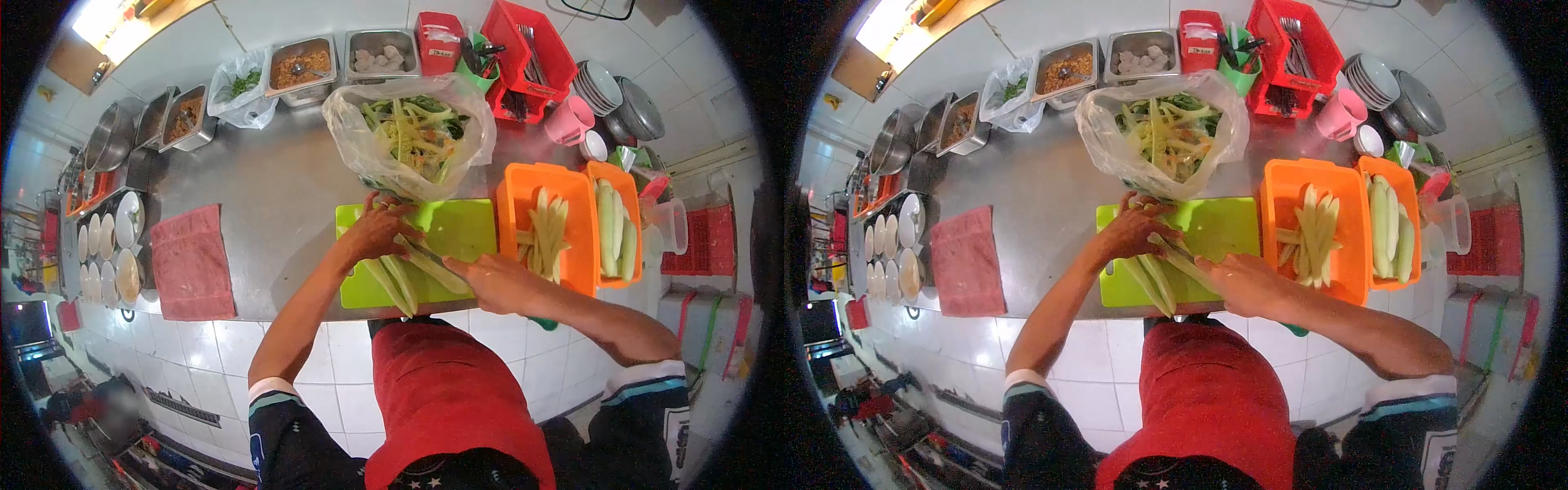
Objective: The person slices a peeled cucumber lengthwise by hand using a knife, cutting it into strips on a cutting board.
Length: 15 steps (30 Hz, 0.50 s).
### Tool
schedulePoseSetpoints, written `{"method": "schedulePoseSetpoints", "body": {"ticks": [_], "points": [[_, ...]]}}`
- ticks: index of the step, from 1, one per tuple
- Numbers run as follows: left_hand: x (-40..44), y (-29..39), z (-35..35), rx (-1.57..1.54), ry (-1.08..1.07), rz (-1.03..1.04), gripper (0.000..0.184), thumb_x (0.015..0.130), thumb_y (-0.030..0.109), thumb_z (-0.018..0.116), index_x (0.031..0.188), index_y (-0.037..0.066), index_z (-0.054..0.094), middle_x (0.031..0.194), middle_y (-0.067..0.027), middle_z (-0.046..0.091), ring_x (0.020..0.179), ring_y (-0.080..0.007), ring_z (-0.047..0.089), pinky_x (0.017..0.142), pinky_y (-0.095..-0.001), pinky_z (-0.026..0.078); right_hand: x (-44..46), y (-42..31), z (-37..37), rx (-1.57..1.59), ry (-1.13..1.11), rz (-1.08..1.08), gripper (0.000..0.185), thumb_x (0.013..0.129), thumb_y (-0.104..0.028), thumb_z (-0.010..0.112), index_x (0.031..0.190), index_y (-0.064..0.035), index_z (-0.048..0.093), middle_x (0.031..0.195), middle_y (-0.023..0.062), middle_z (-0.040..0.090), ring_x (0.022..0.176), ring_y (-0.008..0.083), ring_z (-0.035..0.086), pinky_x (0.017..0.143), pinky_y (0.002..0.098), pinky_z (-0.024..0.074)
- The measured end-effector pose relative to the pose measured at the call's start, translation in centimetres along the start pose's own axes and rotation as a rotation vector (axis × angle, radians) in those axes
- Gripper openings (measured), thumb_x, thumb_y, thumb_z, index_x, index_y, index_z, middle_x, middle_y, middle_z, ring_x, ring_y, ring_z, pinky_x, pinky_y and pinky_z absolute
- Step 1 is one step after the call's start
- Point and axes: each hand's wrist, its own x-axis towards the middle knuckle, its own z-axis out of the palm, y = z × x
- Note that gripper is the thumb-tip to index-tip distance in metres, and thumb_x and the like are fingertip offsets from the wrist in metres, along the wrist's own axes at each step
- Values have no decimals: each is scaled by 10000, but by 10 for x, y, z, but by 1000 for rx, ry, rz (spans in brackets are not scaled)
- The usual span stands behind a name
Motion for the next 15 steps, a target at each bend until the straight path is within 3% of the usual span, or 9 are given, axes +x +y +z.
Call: {"method": "schedulePoseSetpoints", "body": {"ticks": [3, 7, 10, 13, 15], "points": [[1, -2, 7, -6, 54, 32, 499, 686, 411, 801, 1174, 395, 696, 1470, -25, 464, 1385, -336, 339, 1142, -616, 97, -13, -4, 2, -20, -47, 69, 648, 758, 31, 598, 1384, 60, 433, 752, 238, 665, 737, 387, 689, 636, 445, 565], [1, 15, 5, 79, 53, 47, 468, 690, 394, 802, 1148, 395, 705, 1461, -12, 471, 1378, -318, 355, 1145, -619, 99, -12, 5, 14, -94, 14, 1, 650, 755, 45, 590, 1385, 71, 430, 744, 233, 663, 719, 370, 690, 624, 438, 561], [4, 26, 13, 65, 33, 83, 442, 689, 378, 805, 1121, 392, 714, 1445, -1, 485, 1374, -311, 361, 1144, -622, 101, -11, 10, 18, -76, 30, -7, 761, 739, 40, 606, 1461, -16, 371, 703, 207, 645, 668, 381, 668, 617, 471, 535], [6, 28, 20, 60, 26, 92, 435, 683, 367, 810, 1108, 390, 718, 1427, 8, 496, 1368, -305, 367, 1143, -619, 105, -23, 5, 13, -80, -8, -3, 754, 740, 48, 599, 1458, -8, 377, 701, 203, 646, 668, 376, 668, 615, 468, 536], [7, 25, 23, 71, 37, 92, 437, 678, 365, 813, 1104, 390, 719, 1420, 13, 499, 1364, -301, 370, 1144, -615, 109, -31, 5, 12, -87, -64, 29, 675, 755, 52, 585, 1410, 55, 425, 759, 222, 671, 706, 364, 689, 625, 441, 561]]}}
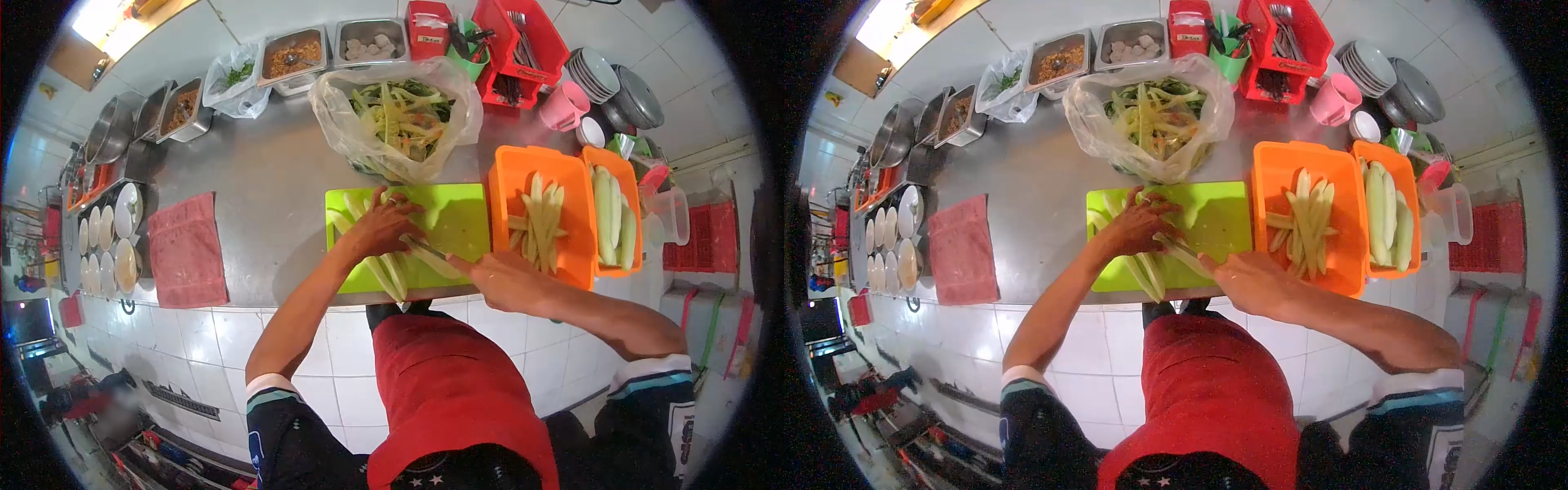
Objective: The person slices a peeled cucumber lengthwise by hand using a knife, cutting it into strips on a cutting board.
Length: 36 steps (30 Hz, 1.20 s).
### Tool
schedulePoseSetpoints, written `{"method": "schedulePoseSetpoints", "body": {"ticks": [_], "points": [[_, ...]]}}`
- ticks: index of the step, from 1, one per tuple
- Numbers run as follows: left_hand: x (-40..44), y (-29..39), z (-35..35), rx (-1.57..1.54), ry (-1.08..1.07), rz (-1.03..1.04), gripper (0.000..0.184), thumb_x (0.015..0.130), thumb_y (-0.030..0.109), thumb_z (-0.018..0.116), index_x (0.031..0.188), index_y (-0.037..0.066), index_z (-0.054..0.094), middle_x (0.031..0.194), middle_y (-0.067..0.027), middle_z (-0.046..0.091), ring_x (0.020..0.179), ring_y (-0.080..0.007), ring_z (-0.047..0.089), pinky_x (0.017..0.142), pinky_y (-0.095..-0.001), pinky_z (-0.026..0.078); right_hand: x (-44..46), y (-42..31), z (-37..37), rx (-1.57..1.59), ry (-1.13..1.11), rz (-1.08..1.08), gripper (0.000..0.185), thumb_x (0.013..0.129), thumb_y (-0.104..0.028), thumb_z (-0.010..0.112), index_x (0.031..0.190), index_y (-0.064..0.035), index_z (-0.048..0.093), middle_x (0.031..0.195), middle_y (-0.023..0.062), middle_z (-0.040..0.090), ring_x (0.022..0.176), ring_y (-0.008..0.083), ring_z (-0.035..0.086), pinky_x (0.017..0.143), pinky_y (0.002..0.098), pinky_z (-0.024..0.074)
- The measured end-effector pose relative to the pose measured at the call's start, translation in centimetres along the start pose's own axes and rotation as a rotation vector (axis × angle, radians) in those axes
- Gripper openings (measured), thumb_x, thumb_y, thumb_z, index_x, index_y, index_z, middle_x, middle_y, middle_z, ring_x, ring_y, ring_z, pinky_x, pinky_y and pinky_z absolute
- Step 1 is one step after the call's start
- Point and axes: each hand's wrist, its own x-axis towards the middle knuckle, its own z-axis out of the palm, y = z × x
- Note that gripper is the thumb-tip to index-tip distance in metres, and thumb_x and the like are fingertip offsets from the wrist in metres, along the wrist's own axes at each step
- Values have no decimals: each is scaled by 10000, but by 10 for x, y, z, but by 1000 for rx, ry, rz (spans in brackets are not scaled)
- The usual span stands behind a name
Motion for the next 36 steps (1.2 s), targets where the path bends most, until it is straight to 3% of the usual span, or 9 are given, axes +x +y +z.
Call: {"method": "schedulePoseSetpoints", "body": {"ticks": [13, 21, 28, 31, 33, 36], "points": [[6, 27, 5, 27, -16, 21, 381, 714, 420, 779, 1088, 361, 734, 1439, 1, 478, 1344, -270, 395, 1138, -599, 142, -15, 8, 33, -13, 40, 8, 704, 751, 40, 601, 1426, 53, 403, 697, 214, 655, 648, 365, 676, 579, 450, 555], [7, 29, 6, 92, -16, 39, 389, 729, 431, 764, 1108, 351, 729, 1470, 14, 453, 1336, -258, 401, 1144, -564, 135, -31, 18, 53, -38, 104, -52, 589, 843, 6, 505, 1418, 73, 397, 656, 188, 638, 581, 344, 659, 508, 450, 533], [6, 26, 10, 69, -21, 39, 409, 723, 405, 771, 1126, 360, 719, 1453, 9, 458, 1338, -269, 404, 1143, -569, 151, -49, 20, 65, -76, 124, -52, 576, 843, -13, 532, 1399, 80, 411, 659, 175, 633, 584, 335, 660, 518, 440, 540], [6, 29, 9, 75, -1, 46, 424, 707, 392, 782, 1124, 362, 718, 1440, 9, 470, 1331, -267, 416, 1141, -577, 164, -60, 19, 78, -118, 137, -29, 617, 846, -25, 549, 1432, 51, 373, 692, 178, 637, 624, 328, 670, 548, 450, 545], [5, 28, 9, 92, -12, 43, 424, 707, 393, 781, 1125, 363, 717, 1442, 12, 467, 1334, -268, 412, 1141, -576, 164, -70, 12, 75, -110, -16, 90, 663, 848, -40, 563, 1467, 14, 331, 750, 181, 645, 647, 317, 669, 547, 451, 535], [4, 26, 11, 81, 33, 58, 412, 713, 400, 778, 1119, 360, 719, 1447, 14, 463, 1339, -268, 404, 1141, -573, 165, -82, 16, 93, -127, 103, 44, 673, 853, -50, 563, 1480, -17, 320, 788, 178, 647, 634, 298, 660, 522, 440, 521]]}}
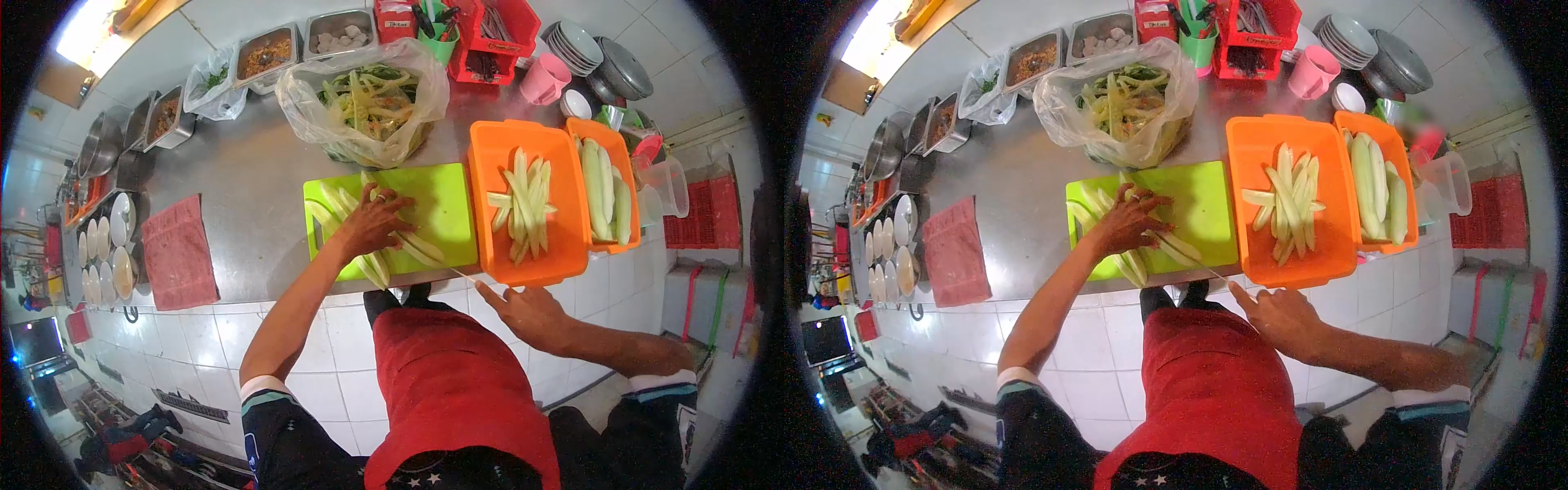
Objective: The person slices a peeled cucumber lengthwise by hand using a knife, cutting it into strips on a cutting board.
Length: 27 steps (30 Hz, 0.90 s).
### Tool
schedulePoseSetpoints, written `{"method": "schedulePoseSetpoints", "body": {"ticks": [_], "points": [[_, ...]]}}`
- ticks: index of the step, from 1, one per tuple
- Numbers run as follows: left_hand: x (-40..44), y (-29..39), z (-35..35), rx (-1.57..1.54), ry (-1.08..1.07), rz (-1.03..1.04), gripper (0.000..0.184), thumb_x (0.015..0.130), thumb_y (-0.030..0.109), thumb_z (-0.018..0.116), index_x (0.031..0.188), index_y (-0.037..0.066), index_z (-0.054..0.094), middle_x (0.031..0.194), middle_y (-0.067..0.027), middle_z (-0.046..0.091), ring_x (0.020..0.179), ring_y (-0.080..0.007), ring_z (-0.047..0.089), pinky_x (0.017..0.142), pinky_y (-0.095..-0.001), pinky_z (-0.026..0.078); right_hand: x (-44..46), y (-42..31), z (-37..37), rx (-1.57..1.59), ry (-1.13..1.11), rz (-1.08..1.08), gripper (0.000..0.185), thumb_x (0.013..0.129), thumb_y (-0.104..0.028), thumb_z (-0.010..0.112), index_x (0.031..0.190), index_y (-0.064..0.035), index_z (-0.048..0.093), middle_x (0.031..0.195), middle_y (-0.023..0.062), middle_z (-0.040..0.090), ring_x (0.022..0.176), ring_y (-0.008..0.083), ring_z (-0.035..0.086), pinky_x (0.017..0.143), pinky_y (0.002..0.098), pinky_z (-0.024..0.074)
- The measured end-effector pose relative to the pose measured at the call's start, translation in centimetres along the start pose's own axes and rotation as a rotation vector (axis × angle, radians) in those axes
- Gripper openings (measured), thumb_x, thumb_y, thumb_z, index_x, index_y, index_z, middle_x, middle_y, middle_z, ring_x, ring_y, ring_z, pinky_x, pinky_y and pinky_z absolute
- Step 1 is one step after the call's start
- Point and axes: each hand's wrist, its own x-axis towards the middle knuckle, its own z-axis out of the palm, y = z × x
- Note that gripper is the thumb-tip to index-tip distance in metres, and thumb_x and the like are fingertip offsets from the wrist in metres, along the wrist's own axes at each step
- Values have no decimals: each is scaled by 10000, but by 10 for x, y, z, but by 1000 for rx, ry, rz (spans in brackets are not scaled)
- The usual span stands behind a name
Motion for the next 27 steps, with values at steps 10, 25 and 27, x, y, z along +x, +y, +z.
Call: {"method": "schedulePoseSetpoints", "body": {"ticks": [10, 25, 27], "points": [[8, 6, 21, -8, 43, -53, 336, 814, 369, 707, 1141, 293, 703, 1434, -3, 482, 1340, -243, 409, 1143, -575, 144, -45, -4, 9, 98, 28, 81, 717, 818, -42, 574, 1485, -43, 312, 752, 123, 625, 609, 289, 645, 530, 443, 520], [-94, -25, -14, -99, 762, -500, 285, 771, 44, 675, 1043, -1, 603, 968, -188, 608, 816, -352, 615, 693, -431, 502, -43, -31, 21, 941, 348, 349, 389, 933, -132, 513, 1300, -10, 470, 983, 274, 656, 864, 455, 650, 771, 534, 512], [-113, -16, 15, -391, 820, -936, 373, 790, 128, 743, 1096, -16, 584, 973, -185, 588, 790, -327, 613, 665, -406, 506, -7, -44, 38, 1021, 414, 315, 313, 931, -143, 533, 1207, 2, 508, 975, 280, 647, 898, 471, 633, 774, 521, 505]]}}
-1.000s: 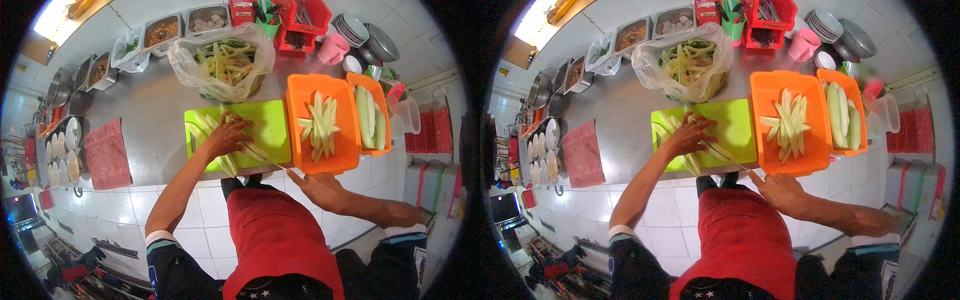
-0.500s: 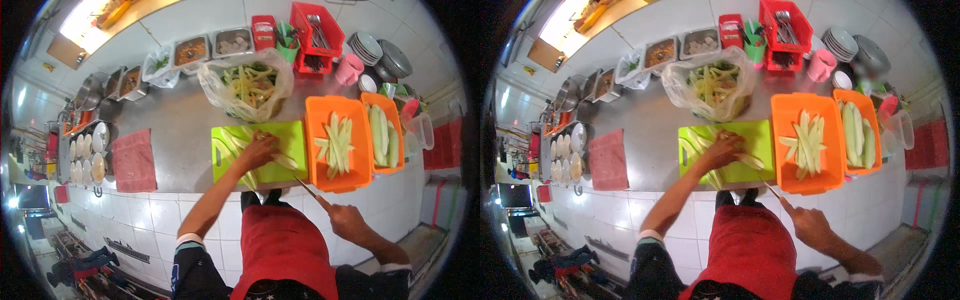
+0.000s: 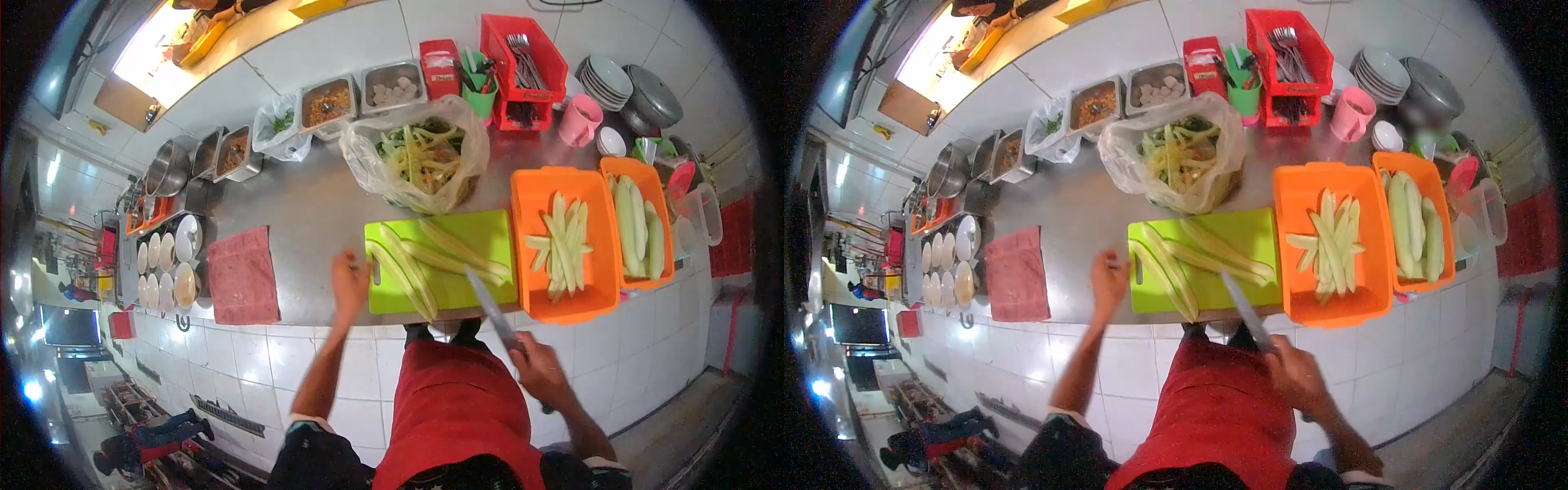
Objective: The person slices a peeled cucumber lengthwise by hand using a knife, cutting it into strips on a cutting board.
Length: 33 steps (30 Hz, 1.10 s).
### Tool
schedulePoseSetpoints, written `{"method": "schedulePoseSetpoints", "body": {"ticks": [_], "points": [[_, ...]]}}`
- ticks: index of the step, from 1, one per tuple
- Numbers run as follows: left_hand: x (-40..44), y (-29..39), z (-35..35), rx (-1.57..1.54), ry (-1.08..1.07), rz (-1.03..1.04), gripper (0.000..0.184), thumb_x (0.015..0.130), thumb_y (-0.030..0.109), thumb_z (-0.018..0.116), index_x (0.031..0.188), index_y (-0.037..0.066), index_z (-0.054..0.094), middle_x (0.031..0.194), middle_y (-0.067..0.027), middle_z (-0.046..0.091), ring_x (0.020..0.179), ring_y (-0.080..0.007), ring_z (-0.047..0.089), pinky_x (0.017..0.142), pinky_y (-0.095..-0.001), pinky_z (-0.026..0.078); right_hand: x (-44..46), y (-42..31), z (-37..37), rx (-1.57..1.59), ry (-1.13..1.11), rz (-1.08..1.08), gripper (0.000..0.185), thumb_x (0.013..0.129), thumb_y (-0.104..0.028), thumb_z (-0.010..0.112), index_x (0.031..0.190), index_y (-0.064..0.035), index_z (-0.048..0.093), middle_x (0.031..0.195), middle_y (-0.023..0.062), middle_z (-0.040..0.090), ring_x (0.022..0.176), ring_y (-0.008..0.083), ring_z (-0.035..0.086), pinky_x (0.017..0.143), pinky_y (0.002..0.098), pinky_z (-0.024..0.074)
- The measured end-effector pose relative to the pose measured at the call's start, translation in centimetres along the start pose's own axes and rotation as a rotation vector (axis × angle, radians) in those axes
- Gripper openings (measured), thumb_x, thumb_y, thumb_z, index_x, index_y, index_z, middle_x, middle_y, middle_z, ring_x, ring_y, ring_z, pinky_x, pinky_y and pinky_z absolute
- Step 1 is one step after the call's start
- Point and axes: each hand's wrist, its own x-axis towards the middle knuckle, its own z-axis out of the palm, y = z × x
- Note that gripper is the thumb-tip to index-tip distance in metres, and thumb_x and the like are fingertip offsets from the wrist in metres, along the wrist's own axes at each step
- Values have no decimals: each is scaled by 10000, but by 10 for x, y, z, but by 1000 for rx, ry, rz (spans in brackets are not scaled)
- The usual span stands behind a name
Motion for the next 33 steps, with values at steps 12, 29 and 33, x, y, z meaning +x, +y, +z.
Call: {"method": "schedulePoseSetpoints", "body": {"ticks": [12, 29, 33], "points": [[-33, 23, 43, 1, -29, -83, 670, 762, 153, 747, 1349, -12, 471, 1225, -221, 487, 1139, -404, 503, 914, -482, 428, 121, -15, 136, -13, 143, -194, 327, 910, -125, 548, 1189, 43, 530, 1003, 326, 621, 942, 501, 601, 815, 502, 484], [-4, 13, 30, -49, -138, 96, 452, 805, 80, 672, 1235, -39, 598, 1083, -221, 549, 992, -379, 560, 845, -451, 468, 117, -41, 158, -115, 268, -93, 518, 911, -37, 517, 1425, -70, 455, 1112, 304, 625, 962, 469, 623, 819, 489, 511], [3, 19, 29, -52, -132, 37, 394, 847, 102, 643, 1219, -23, 610, 1032, -211, 565, 940, -374, 579, 816, -467, 471, 125, -39, 150, -150, 327, -199, 543, 899, 11, 510, 1429, -95, 463, 1153, 281, 628, 1016, 450, 619, 861, 468, 511]]}}
